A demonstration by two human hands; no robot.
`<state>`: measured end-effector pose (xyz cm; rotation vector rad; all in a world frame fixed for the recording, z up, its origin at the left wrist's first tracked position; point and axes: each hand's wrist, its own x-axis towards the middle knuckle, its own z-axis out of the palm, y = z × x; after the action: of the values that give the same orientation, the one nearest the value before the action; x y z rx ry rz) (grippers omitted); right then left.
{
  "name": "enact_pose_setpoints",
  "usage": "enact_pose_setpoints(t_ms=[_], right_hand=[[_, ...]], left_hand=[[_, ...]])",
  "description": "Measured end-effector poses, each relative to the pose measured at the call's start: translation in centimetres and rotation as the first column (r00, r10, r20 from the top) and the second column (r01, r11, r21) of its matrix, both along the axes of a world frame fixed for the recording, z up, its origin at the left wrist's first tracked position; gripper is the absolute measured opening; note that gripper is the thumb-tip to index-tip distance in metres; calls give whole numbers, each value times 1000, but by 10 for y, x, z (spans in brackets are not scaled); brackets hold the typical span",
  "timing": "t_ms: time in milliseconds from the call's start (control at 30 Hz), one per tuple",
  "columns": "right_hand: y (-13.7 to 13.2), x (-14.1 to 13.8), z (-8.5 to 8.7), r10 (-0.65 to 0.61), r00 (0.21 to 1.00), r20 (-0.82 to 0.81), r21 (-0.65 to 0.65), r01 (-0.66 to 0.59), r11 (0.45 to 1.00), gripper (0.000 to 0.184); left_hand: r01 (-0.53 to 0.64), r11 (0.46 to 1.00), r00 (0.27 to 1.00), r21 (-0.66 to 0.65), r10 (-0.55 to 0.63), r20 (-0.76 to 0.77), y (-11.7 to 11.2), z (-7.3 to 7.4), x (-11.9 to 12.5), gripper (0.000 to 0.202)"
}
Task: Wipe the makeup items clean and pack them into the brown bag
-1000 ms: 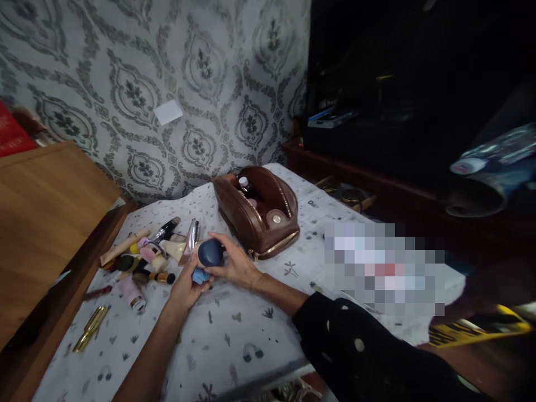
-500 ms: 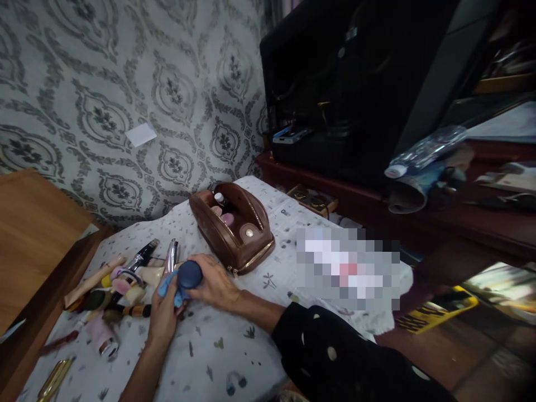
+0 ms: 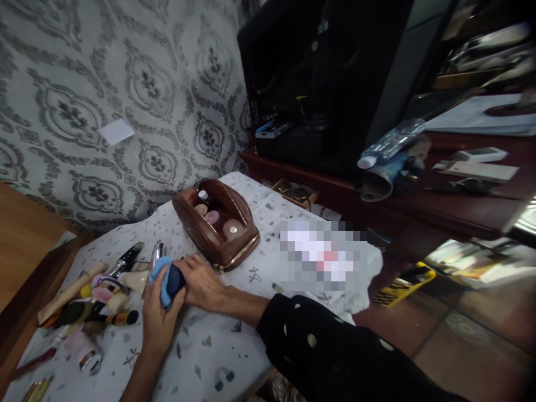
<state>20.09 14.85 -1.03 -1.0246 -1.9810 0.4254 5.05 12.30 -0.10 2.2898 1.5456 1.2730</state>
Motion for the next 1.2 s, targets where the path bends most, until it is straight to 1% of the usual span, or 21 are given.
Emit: enact_pose_setpoints(t_ms=[133,233,300,400,533,600,633,733,833,900,1000,1067,1133,1167,1200], right_hand=[[1,0,2,14,996,83,23,-16,1000,54],[1,1,3,-1,994,109,-8,2,1000,54],[-2,1,5,-25,994,108,-41,29,999,55],[-5,0,9,-44,996,79,-137,55,989,56],[-5,-1,13,-51,998,-24,-300,41,953,63],[-3,-1,13,-63,995,-76,-353,32,935,65],[-2,-1,12,-69,993,-99,-377,27,926,64],[0,1,12,-84,984,-154,-444,7,896,58],[-2,2,15,-100,980,-173,-468,8,884,55],[-4,3,18,-92,978,-189,-461,-6,887,53],[-5,3,18,-45,952,-302,-422,-91,902,55],[-5,1,15,-32,914,-405,-417,-153,896,59],[-4,0,13,-42,862,-505,-442,-216,871,60],[-4,-2,12,-56,821,-568,-456,-257,852,59],[-4,-3,12,-73,764,-641,-463,-309,831,58]], left_hand=[[0,1000,1000,16,0,2,3,0,-6,51],[-3,999,1000,34,3,5,4,-1,-7,48],[-1,998,1000,69,1,-1,3,0,-6,45],[4,986,1000,165,-1,-20,0,2,-2,38],[50,952,996,301,-26,-84,-1,3,-2,22],[85,938,992,335,-49,-117,0,4,-3,19],[100,938,990,332,-60,-129,0,4,-4,19],[115,960,988,257,-82,-134,-1,7,-1,26],[84,985,995,152,-73,-72,-2,9,3,34],[42,997,999,70,-43,10,-2,11,4,40],[-21,997,981,-77,35,190,-1,10,4,47],[-27,987,945,-160,77,318,1,8,2,50],[-21,972,894,-233,123,432,2,5,1,53],[-11,963,862,-268,145,486,3,3,1,56],[4,954,830,-300,164,534,4,1,1,58]])
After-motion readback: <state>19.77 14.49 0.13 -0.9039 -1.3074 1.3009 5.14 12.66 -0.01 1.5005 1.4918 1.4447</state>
